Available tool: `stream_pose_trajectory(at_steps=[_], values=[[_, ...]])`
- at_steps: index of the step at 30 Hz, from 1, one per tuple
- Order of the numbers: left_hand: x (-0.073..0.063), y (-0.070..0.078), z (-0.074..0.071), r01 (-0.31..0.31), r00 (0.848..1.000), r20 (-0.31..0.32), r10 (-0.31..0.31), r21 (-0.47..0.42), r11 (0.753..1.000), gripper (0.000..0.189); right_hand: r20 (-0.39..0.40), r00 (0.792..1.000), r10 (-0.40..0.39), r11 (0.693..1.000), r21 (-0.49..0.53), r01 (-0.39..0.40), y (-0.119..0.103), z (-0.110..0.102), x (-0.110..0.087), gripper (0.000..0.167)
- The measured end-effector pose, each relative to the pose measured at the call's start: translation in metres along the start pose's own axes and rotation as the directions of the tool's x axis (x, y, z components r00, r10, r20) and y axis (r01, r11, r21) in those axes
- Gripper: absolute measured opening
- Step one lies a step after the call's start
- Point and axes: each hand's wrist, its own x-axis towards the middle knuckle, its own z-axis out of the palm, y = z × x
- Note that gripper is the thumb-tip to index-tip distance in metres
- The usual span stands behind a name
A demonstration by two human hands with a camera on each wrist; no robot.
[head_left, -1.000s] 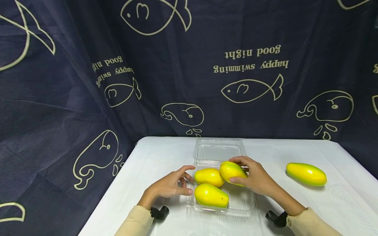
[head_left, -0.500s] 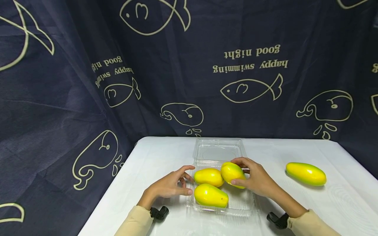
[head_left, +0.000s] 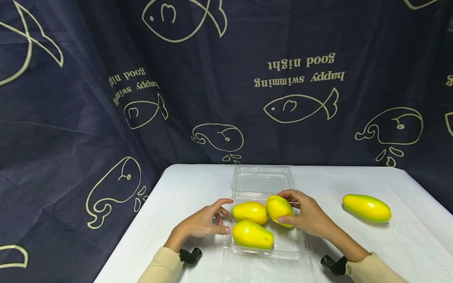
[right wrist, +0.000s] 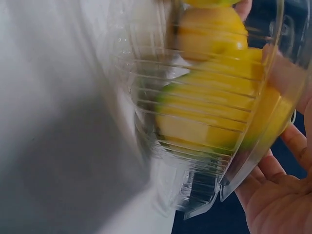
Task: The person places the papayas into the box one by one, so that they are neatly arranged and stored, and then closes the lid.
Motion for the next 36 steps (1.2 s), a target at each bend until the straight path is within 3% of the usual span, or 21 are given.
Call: stream_pose_trajectory(at_steps=[15,30,36], values=[[0.000,-0.001,0.001,-0.013,1.000,0.001,0.013,-0.006,1.000,0.084,-0.033,0.999,-0.017,0.999,-0.030,0.016,-0.001,-0.001,0.000,0.067],[-0.002,0.001,-0.001,-0.006,1.000,0.005,0.006,-0.005,1.000,0.084,-0.094,0.993,-0.074,0.997,-0.030,0.072,-0.011,-0.013,0.006,0.064],[-0.001,0.001,-0.001,-0.002,1.000,0.004,0.002,-0.009,1.000,0.084,-0.123,0.991,-0.056,0.997,-0.051,0.050,-0.013,-0.023,0.007,0.061]])
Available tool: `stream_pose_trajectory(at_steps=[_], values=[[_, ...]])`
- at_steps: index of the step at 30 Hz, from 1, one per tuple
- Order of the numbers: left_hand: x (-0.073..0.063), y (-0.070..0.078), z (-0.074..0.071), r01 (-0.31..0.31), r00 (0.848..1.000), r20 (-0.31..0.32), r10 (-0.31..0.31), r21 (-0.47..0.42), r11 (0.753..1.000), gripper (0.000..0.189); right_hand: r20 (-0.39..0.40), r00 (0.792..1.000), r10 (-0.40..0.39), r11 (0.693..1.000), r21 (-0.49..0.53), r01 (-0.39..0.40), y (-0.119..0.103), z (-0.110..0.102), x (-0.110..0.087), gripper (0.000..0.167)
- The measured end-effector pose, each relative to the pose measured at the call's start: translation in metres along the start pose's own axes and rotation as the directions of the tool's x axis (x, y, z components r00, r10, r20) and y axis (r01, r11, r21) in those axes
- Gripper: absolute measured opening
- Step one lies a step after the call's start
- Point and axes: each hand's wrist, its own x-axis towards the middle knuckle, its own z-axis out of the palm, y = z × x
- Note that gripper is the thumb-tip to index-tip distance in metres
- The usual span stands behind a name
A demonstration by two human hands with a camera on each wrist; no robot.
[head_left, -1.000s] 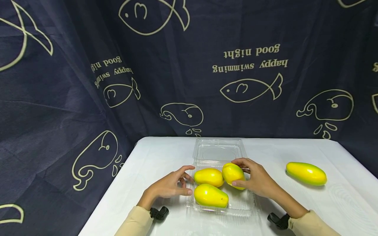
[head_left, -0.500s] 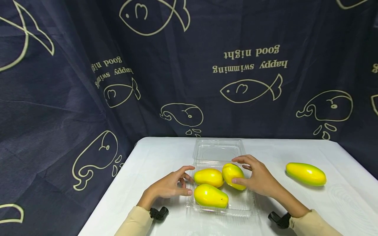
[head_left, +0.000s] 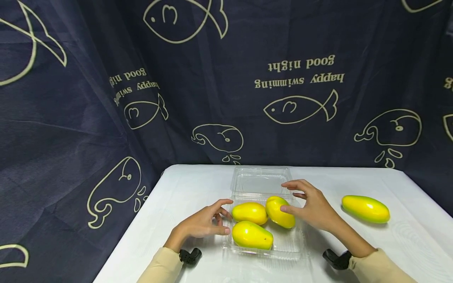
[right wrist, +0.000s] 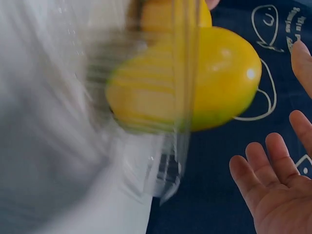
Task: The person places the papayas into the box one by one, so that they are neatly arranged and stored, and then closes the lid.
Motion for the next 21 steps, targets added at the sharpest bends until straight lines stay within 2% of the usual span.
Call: stream_pose_trajectory(at_steps=[11,21], values=[[0.001,-0.001,-0.001,0.003,1.000,0.002,-0.003,-0.004,1.000,0.083,-0.067,0.998,-0.007,0.994,-0.111,0.000,0.008,-0.020,-0.003,0.061],[0.001,-0.002,0.001,-0.001,1.000,0.001,0.001,-0.002,1.000,0.083,-0.116,0.993,0.008,0.992,-0.121,-0.022,0.016,-0.043,-0.010,0.059]])
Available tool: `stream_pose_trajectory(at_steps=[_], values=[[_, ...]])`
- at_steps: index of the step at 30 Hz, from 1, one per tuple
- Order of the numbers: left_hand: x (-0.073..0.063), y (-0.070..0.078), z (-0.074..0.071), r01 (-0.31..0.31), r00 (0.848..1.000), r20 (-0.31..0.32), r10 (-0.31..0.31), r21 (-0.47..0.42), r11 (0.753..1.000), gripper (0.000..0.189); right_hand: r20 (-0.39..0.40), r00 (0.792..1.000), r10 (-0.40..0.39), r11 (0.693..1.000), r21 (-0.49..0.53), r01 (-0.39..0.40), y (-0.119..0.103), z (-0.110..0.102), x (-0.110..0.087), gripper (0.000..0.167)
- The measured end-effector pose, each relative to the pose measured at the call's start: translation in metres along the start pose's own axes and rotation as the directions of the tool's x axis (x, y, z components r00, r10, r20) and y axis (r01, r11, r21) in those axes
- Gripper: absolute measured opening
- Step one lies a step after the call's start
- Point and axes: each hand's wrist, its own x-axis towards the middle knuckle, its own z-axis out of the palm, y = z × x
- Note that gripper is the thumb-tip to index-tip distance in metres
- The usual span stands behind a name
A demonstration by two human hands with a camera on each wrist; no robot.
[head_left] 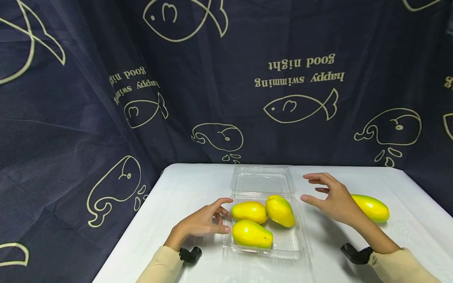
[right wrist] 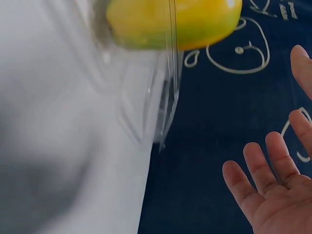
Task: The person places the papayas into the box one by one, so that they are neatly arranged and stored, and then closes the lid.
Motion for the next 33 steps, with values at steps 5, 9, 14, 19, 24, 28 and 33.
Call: stream_pose_trajectory(at_steps=[5,9,14,19,24,28,33], values=[[0.000,0.000,0.000,-0.002,1.000,0.002,0.002,0.005,1.000,0.084,-0.030,1.000,0.001,1.000,-0.001,-0.001,0.013,-0.014,-0.003,0.059],[0.000,0.001,-0.001,-0.007,1.000,0.005,0.007,0.007,1.000,0.083,-0.047,0.999,0.001,1.000,-0.008,-0.002,0.025,-0.025,-0.007,0.059],[-0.001,0.001,-0.001,0.000,1.000,0.004,0.000,0.002,1.000,0.083,-0.057,0.997,0.043,0.998,-0.047,-0.046,0.038,-0.035,-0.014,0.056],[-0.001,0.002,-0.001,0.001,1.000,0.005,-0.001,-0.009,1.000,0.082,-0.063,0.997,0.051,0.993,-0.100,-0.057,0.047,-0.044,-0.018,0.054],[-0.001,0.002,-0.001,0.000,1.000,0.007,0.000,-0.015,1.000,0.082,-0.062,0.997,0.049,0.989,-0.137,-0.057,0.056,-0.057,-0.020,0.055],[0.000,0.002,0.000,0.000,1.000,0.007,0.000,-0.018,1.000,0.083,-0.055,0.996,0.074,0.984,-0.159,-0.082,0.065,-0.068,-0.023,0.057],[0.000,0.001,0.000,-0.004,1.000,0.006,0.004,-0.014,1.000,0.083,-0.041,0.992,0.119,0.975,-0.183,-0.124,0.082,-0.077,-0.030,0.058]])
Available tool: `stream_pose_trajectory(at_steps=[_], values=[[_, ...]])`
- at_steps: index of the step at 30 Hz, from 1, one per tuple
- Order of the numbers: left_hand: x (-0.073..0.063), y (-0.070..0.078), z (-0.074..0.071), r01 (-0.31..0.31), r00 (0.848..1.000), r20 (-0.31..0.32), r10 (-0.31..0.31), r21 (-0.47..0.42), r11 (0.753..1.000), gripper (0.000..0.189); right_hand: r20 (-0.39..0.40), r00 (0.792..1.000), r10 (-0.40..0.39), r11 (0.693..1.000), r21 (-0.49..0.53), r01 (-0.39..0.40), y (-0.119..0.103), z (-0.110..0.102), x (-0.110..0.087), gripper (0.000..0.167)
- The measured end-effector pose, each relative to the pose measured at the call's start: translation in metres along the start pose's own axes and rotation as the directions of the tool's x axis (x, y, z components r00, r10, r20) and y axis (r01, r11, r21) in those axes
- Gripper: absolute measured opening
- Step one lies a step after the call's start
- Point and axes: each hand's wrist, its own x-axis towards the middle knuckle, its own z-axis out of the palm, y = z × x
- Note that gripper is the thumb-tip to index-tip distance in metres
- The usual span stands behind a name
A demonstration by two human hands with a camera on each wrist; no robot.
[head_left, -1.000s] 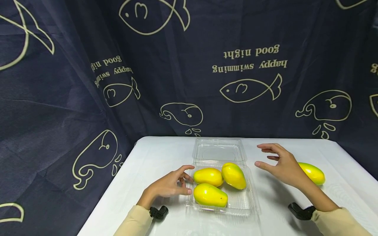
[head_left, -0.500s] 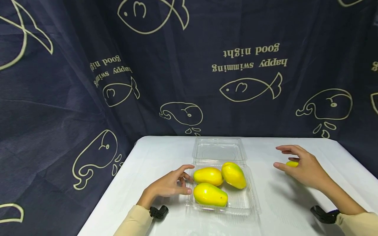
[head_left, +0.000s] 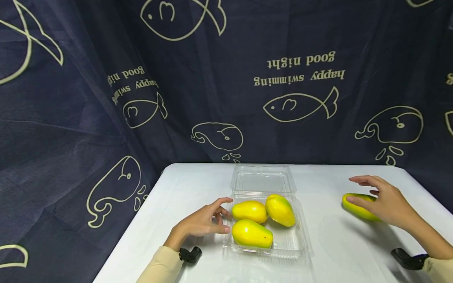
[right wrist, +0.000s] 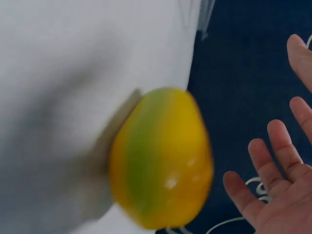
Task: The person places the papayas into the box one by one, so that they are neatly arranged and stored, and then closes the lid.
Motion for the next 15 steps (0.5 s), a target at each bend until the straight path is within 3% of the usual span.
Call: stream_pose_trajectory(at_steps=[7,15], values=[[-0.001,0.001,0.000,0.006,1.000,0.001,-0.006,-0.003,1.000,0.083,0.034,0.999,0.013,1.000,-0.027,-0.012,0.024,-0.001,-0.008,0.057],[0.000,0.002,0.001,0.000,1.000,0.000,0.000,-0.001,1.000,0.083,0.047,0.999,0.026,0.995,-0.099,-0.022,0.034,0.001,-0.013,0.065]])
